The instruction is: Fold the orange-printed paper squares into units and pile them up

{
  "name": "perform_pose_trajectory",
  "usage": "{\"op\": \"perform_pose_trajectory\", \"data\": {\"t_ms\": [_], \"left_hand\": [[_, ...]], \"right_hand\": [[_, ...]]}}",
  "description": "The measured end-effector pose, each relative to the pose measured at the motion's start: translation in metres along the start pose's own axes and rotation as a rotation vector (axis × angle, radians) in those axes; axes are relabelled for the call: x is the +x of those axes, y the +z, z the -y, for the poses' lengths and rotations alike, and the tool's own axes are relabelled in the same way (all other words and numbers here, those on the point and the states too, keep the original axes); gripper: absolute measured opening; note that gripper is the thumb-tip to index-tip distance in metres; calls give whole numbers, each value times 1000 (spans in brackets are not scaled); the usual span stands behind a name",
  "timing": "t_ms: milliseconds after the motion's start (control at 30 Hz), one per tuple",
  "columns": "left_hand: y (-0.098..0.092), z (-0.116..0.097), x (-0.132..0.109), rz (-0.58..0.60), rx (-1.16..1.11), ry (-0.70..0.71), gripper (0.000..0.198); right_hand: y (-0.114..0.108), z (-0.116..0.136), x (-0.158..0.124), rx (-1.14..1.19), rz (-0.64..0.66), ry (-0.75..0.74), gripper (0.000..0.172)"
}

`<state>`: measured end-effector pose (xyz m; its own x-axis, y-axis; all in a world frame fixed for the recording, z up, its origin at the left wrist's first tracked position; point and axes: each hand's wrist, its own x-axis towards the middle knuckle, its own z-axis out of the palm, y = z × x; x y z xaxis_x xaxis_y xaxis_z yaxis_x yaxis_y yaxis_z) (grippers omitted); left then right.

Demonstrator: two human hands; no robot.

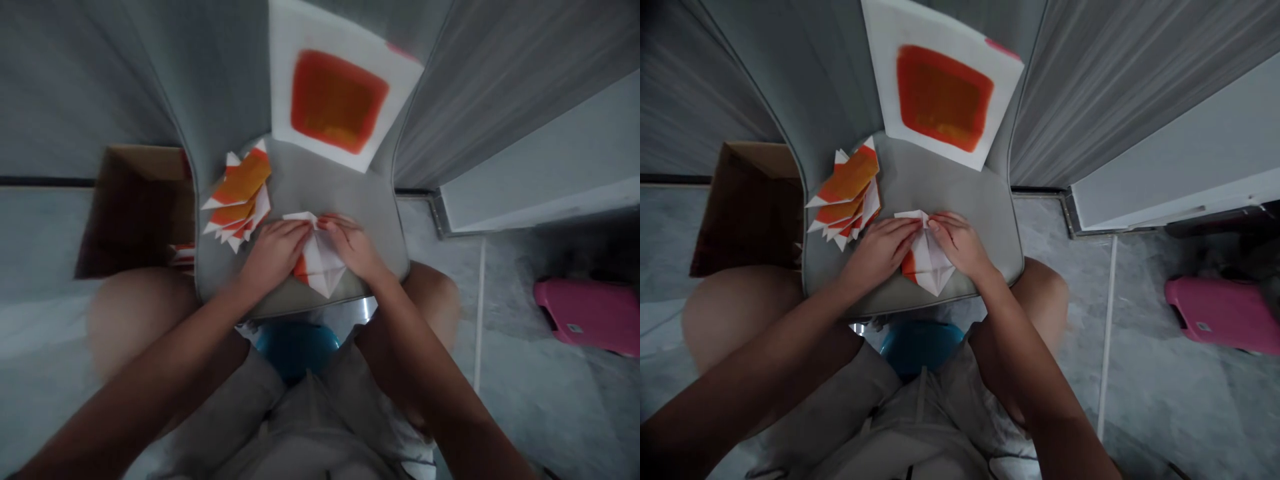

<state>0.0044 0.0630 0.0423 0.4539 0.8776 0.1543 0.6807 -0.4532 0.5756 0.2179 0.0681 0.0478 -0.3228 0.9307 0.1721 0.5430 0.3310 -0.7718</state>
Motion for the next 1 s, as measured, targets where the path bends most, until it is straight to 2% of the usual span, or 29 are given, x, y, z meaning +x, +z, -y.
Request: {"op": "perform_pose_trajectory", "data": {"t_ms": [200, 400, 667, 1000], "left_hand": [[5, 6, 10, -64, 114, -29, 42], [10, 4, 11, -41, 255, -31, 52], [7, 4, 9, 3, 335, 15, 51], [8, 5, 10, 33, 384, 52, 55]], "right_hand": [[1, -6, -1, -29, 9, -48, 54], [1, -13, -4, -62, 17, -82, 46], [4, -24, -11, -66, -24, -153, 36], [1, -23, -13, -88, 8, -182, 31]]}}
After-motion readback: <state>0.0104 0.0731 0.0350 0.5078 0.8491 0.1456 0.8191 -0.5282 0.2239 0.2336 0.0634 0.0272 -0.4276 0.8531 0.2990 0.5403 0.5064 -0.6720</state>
